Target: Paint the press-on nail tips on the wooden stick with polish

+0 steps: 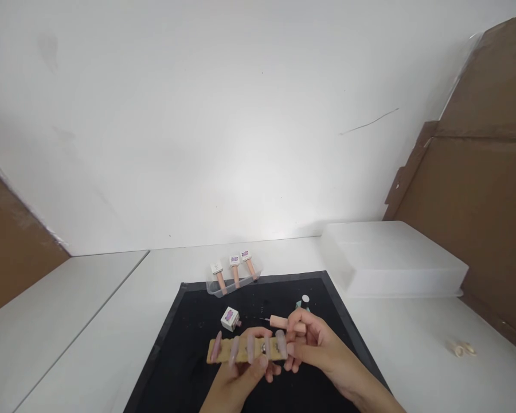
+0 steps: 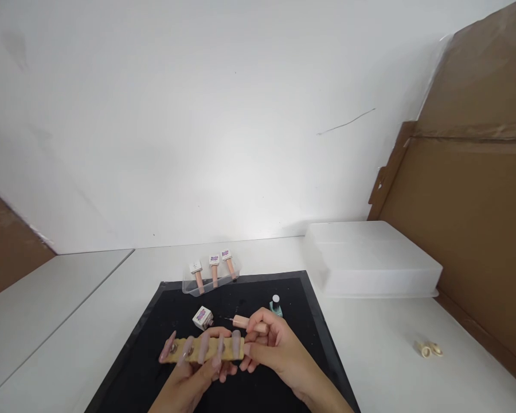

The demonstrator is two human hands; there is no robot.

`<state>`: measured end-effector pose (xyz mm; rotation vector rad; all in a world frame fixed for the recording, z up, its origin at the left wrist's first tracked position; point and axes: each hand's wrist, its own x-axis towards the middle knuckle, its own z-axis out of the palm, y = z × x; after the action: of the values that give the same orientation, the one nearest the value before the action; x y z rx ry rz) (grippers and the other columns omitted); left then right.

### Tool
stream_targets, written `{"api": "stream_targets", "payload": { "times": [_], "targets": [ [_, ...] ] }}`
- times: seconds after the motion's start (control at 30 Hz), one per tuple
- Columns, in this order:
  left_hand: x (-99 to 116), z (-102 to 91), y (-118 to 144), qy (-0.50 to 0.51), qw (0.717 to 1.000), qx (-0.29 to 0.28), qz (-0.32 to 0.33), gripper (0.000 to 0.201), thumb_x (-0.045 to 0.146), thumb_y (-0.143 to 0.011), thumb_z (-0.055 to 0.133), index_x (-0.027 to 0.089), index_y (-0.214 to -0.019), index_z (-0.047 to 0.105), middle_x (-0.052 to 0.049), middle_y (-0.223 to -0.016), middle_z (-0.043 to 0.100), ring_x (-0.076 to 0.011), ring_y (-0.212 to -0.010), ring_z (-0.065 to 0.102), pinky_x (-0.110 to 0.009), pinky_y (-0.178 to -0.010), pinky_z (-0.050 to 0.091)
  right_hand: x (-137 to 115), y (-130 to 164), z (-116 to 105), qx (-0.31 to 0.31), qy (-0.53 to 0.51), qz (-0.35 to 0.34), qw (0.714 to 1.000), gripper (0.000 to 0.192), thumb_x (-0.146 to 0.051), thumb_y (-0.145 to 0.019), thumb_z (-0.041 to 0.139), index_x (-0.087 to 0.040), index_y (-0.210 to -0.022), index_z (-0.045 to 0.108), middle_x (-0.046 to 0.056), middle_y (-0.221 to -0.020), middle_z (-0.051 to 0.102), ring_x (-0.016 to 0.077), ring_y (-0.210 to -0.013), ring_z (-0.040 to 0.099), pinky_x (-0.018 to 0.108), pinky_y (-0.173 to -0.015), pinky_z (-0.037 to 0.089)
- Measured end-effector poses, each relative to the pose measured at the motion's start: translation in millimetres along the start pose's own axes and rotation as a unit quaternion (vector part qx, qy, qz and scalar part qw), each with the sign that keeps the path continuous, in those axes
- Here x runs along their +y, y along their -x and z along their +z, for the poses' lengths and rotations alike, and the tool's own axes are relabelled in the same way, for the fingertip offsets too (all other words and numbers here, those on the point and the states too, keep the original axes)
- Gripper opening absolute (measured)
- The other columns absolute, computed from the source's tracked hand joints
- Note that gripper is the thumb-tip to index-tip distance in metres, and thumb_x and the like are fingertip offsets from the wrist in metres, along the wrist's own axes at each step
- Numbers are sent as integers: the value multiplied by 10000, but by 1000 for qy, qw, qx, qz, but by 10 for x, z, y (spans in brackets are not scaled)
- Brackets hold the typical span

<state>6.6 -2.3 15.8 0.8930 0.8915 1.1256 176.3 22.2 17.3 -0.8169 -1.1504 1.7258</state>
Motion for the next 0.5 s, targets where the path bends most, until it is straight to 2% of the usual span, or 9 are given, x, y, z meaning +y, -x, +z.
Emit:
{"api": "stream_targets", "payload": {
  "times": [0.1,0.23,0.37,0.5],
  "targets": [
    [23,-16,-36,57,997,42,-20,347,361,-644,736,173,-920,644,-26,-674,636,-132,-578,554,-335,-675,475,-21,4,0,36,110,-40,992,213,-390,-803,604,-181,-838,586,-6,-658,609,136,-586,591,260,-563,447],
    [73,-4,-56,105,989,108,-13,339,330,-623,757,180,-904,641,2,-659,598,-131,-622,544,-366,-752,503,17,11,-23,74,235,-73,966,362,-448,-896,429,-175,-1023,631,27,-677,622,175,-643,583,308,-625,459],
    [142,38,-29,111,984,140,-6,386,287,-623,757,211,-978,628,11,-712,612,-136,-649,569,-344,-788,502,112,1,-53,107,276,-83,952,382,-427,-912,396,-192,-1159,567,31,-696,642,195,-658,593,335,-649,469],
    [210,48,-6,119,981,152,11,458,254,-629,753,232,-1062,605,28,-687,600,-140,-672,580,-358,-826,493,152,-35,-52,120,243,-53,961,345,-422,-869,472,-171,-1061,611,34,-727,625,178,-637,590,311,-616,475]
  ]
}}
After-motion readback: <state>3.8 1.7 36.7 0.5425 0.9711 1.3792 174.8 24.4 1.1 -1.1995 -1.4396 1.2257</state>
